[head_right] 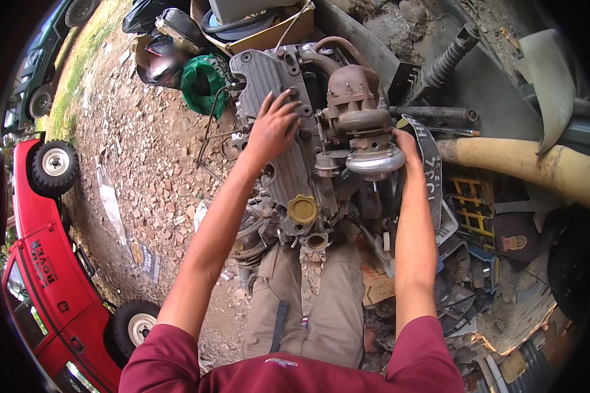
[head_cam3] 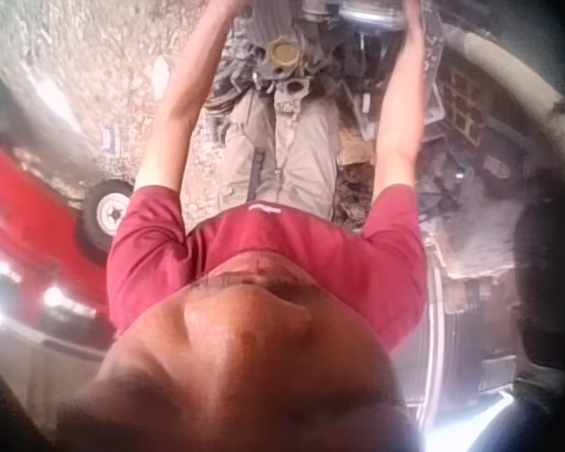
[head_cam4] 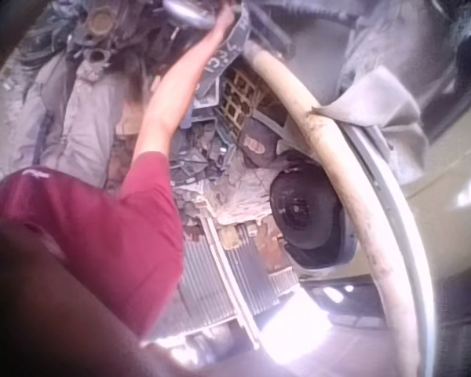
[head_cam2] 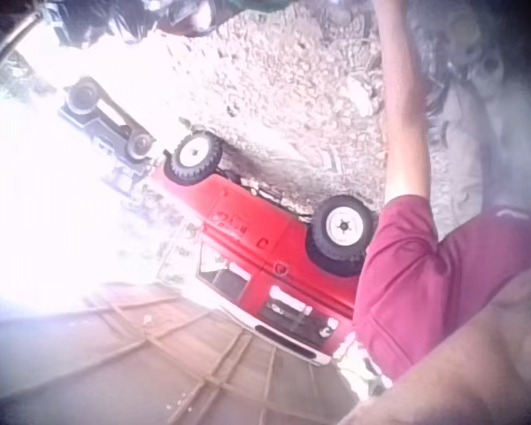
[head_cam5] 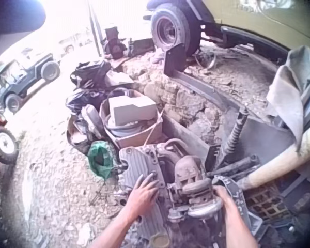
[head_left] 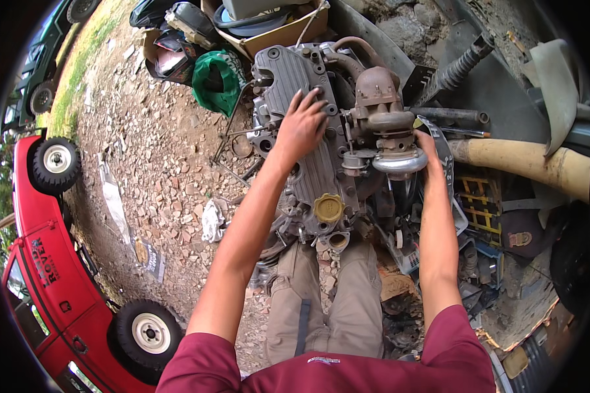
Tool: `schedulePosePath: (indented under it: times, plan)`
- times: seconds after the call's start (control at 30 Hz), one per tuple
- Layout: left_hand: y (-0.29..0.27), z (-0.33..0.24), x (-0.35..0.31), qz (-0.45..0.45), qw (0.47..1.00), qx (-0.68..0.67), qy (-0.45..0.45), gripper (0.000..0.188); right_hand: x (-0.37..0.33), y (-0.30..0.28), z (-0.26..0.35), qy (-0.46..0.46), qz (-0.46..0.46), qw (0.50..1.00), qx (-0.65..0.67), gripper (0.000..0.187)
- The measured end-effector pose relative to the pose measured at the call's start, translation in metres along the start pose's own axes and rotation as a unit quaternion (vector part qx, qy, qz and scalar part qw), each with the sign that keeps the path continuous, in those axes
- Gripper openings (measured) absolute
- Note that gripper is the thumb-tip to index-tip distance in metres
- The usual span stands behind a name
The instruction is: The person assembles a car engine block outdoors on a gravel surface. They place a metal exhaust manifold onto the engine block, align the bolt holes, and secure the component by hand. The person then picks up a wrench to tighten the bolts on the manifold.
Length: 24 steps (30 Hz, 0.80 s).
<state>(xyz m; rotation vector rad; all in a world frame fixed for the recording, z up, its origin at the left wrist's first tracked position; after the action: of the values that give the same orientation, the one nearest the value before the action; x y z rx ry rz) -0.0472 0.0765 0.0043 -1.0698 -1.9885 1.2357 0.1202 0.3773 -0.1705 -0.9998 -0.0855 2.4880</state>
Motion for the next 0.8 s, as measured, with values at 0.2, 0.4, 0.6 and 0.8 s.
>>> schedulePosePath:
  times: [0.2,0.4,0.6,0.8]
  plan:
    - [0.001,-0.049,-0.075,-0.116,0.977,-0.155,-0.085,0.049,-0.073,-0.015,0.003,-0.063,-0.115,0.954,0.27,0.037]
    - [0.003,-0.078,-0.197,-0.141,0.927,-0.283,-0.202,0.05,-0.243,0.044,0.118,-0.296,-0.309,0.898,-0.101,0.031]
    - [-0.045,-0.096,-0.341,-0.25,0.852,-0.272,-0.371,0.04,-0.297,0.207,0.138,-0.343,0.073,0.921,-0.168,0.028]
    - [-0.08,-0.138,-0.458,-0.359,0.743,-0.29,-0.485,0.034,-0.389,0.319,0.121,-0.306,0.374,0.82,-0.307,0.022]
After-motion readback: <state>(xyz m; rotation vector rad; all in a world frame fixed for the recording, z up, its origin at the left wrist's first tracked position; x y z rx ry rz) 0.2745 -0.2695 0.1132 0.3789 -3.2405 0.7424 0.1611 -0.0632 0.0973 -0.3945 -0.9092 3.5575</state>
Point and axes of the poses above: each hand's wrist, its own x-axis towards the middle knuckle, its own y-axis out of the palm, z = x × y, the point moved 9 cm from there along x, towards the middle knuckle, and after that the axes turned 10 degrees about -x, right-handed, at the moved point
